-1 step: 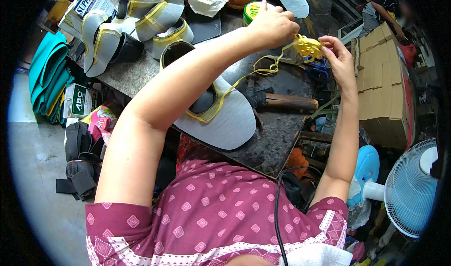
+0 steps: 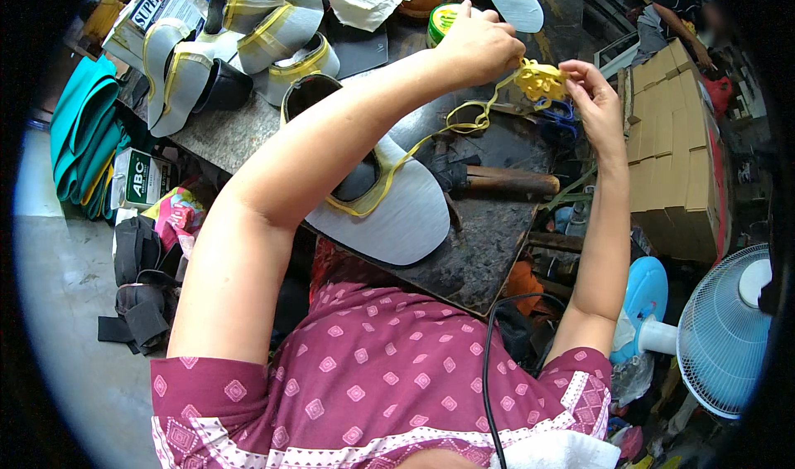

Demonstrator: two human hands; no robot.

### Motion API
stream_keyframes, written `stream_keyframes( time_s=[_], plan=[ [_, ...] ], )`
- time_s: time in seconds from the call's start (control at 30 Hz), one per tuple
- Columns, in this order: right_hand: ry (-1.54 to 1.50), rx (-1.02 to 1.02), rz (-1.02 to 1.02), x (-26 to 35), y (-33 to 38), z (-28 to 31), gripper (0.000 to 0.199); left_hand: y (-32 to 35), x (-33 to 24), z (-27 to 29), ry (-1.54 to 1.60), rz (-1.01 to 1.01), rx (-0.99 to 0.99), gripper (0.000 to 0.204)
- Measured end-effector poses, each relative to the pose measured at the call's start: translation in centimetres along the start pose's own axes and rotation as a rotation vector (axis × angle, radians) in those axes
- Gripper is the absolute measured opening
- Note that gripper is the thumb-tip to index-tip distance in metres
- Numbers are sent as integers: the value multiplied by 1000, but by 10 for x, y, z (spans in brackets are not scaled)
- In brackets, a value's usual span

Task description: The person assembles a slipper by hand, attaching a yellow elastic band to the edge of a white slipper sole using a hammer to secure it. They repeatedly position the band, tap it with the hammer, and adjust the slipper on the work surface.

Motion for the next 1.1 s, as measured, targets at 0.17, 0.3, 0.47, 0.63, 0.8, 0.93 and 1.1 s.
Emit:
stream_keyframes(
  time_s=[0.17, 0.3, 0.47, 0.63, 0.8, 0.93, 1.1],
  plan=[
    [417, -417, 345, 38, 9, 0, 20, -11, 26, -10, 259, 243, 12, 24],
    [492, -135, 115, 33, 8, -37, 35, -12, 36, -10, 415, 300, 34, 25],
    [-176, -65, -227, 21, 0, -63, 32, -12, 36, -7, 410, 223, 9, 22],
    [-378, -124, -272, 30, 31, -24, 17, -6, 62, 3, -116, 324, 52, 20],
    [-329, -58, -156, 52, 96, 6, 22, -16, 66, -8, -97, 382, 104, 22],
    [-386, -139, 8, 69, 143, 22, 18, -26, 72, -27, -125, 457, 70, 24],
    [-394, 108, 214, 92, 197, 27, 19, -29, 99, -45, -149, 608, 121, 25]
  ],
)
Point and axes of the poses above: each hand's wrist, its own y-axis away from the middle knuckle, its own z-axis out of the back of the hand, x = y × z, the point moved 5 cm from there along -y, towards the middle knuckle, and after that the axes turned 12 degrees about -x, right-handed, at the moved point
